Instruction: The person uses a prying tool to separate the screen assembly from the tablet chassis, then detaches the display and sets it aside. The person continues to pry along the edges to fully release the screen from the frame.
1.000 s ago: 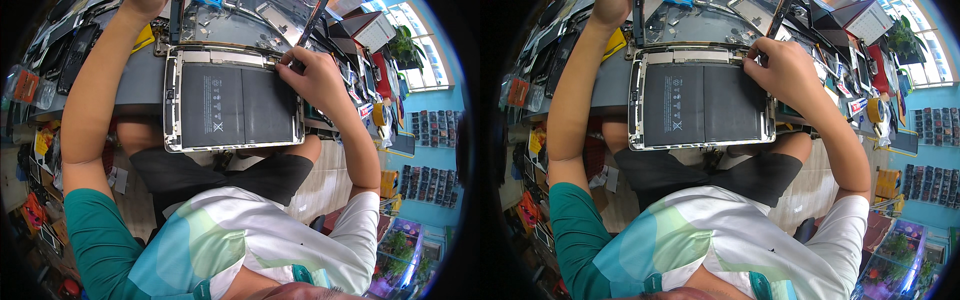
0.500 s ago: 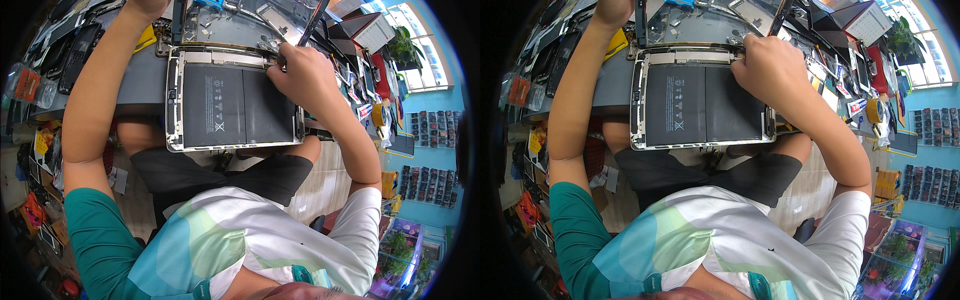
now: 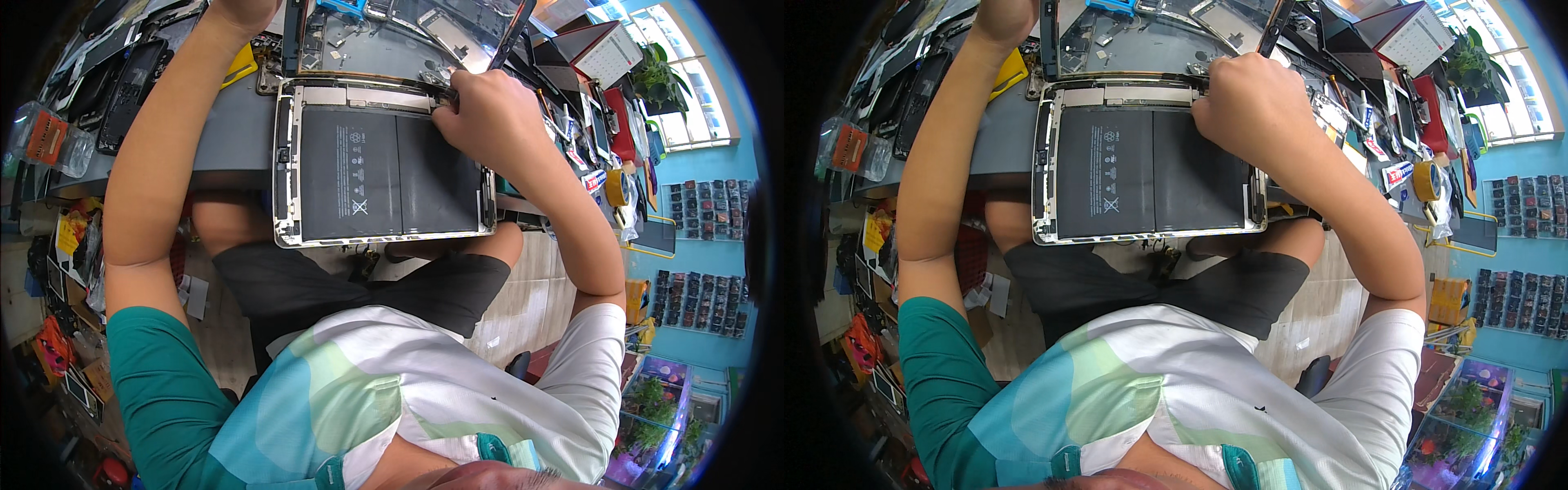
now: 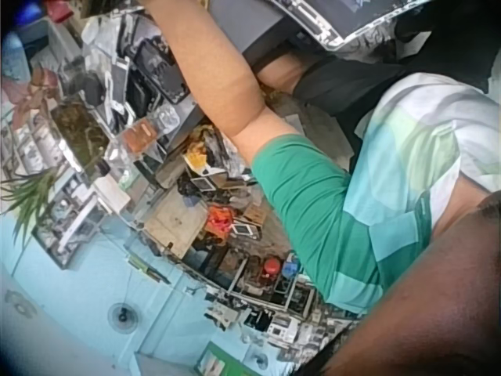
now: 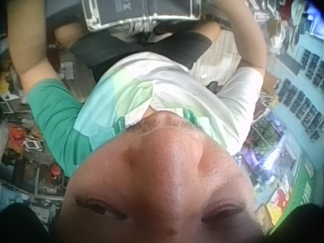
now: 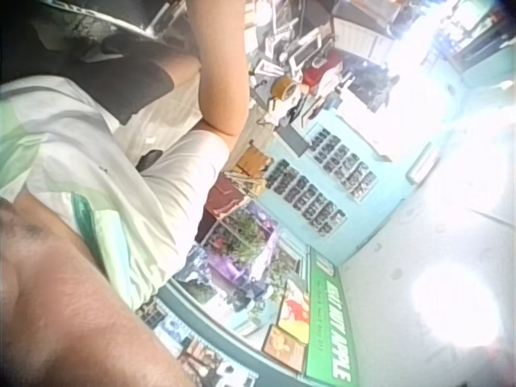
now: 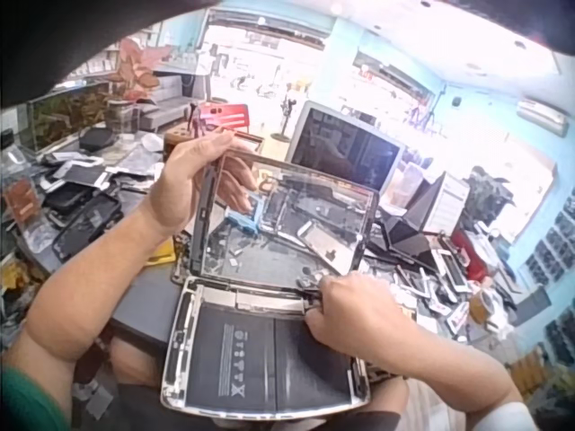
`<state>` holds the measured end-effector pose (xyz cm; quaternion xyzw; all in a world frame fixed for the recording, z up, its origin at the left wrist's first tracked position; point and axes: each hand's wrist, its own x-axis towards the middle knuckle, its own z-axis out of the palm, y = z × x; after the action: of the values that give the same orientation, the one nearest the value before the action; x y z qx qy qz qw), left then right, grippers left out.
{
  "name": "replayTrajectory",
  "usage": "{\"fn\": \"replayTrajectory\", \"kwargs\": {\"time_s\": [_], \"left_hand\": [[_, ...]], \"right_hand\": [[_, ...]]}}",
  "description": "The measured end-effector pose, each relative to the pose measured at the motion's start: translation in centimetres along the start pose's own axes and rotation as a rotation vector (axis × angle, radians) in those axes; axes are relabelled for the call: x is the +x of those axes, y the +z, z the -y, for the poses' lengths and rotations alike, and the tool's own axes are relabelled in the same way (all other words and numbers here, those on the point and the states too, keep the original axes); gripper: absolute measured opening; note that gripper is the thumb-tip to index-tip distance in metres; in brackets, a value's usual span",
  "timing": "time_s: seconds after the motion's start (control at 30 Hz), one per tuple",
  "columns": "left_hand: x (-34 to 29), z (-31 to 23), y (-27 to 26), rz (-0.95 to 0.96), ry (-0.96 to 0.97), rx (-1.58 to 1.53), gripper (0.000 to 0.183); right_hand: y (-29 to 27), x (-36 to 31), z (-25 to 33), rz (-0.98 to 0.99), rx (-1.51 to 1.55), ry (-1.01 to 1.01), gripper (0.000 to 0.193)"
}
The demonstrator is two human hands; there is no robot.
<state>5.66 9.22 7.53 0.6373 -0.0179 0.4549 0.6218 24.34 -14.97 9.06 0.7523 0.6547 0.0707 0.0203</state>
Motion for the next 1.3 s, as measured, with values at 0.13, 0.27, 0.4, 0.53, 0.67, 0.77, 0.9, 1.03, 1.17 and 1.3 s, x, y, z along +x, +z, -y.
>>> {"fn": "replayTrajectory", "kwargs": {"time_s": [0.13,0.27,0.4,0.53,0.67,0.77,0.9,1.03,1.17,1.3], "left_hand": [[-0.2,-0.3,0.2,0.045,0.032,-0.003,0.049],[0.0,0.3,-0.2,0.011,-0.001,-0.033,0.049],[-0.2,-0.4,0.2,0.003,-0.017,-0.002,0.048],[0.2,0.3,0.1,0.030,0.025,-0.041,0.048],[-0.1,-0.3,0.4,-0.008,-0.004,0.012,0.049],[-0.1,0.1,0.2,-0.012,0.009,0.018,0.049],[0.0,-0.1,0.1,0.008,-0.016,0.016,0.049],[-0.2,-0.4,0.3,-0.010,-0.021,0.016,0.049],[0.0,-0.1,0.0,0.024,-0.004,0.006,0.048],[0.0,-0.1,0.0,0.028,-0.005,0.004,0.048]], "right_hand": [[0.0,-0.2,-0.1,-0.035,-0.011,-0.011,0.030],[-0.4,-0.7,-1.6,-0.019,0.107,-0.028,0.027],[-1.2,-1.7,-3.9,0.002,0.301,-0.147,0.019],[0.1,-2.4,-5.8,-0.115,0.321,-0.349,0.018],[0.2,-2.6,-5.9,-0.161,0.211,-0.432,0.019],[0.2,-3.1,-5.7,-0.127,0.024,-0.433,0.019],[0.2,-3.2,-5.8,-0.157,-0.080,-0.533,0.023],[0.2,-3.0,-6.0,-0.182,-0.145,-0.617,0.022],[0.3,-2.9,-6.1,-0.214,-0.236,-0.689,0.017],[0.3,-2.6,-5.8,-0.237,-0.275,-0.725,0.010]]}}
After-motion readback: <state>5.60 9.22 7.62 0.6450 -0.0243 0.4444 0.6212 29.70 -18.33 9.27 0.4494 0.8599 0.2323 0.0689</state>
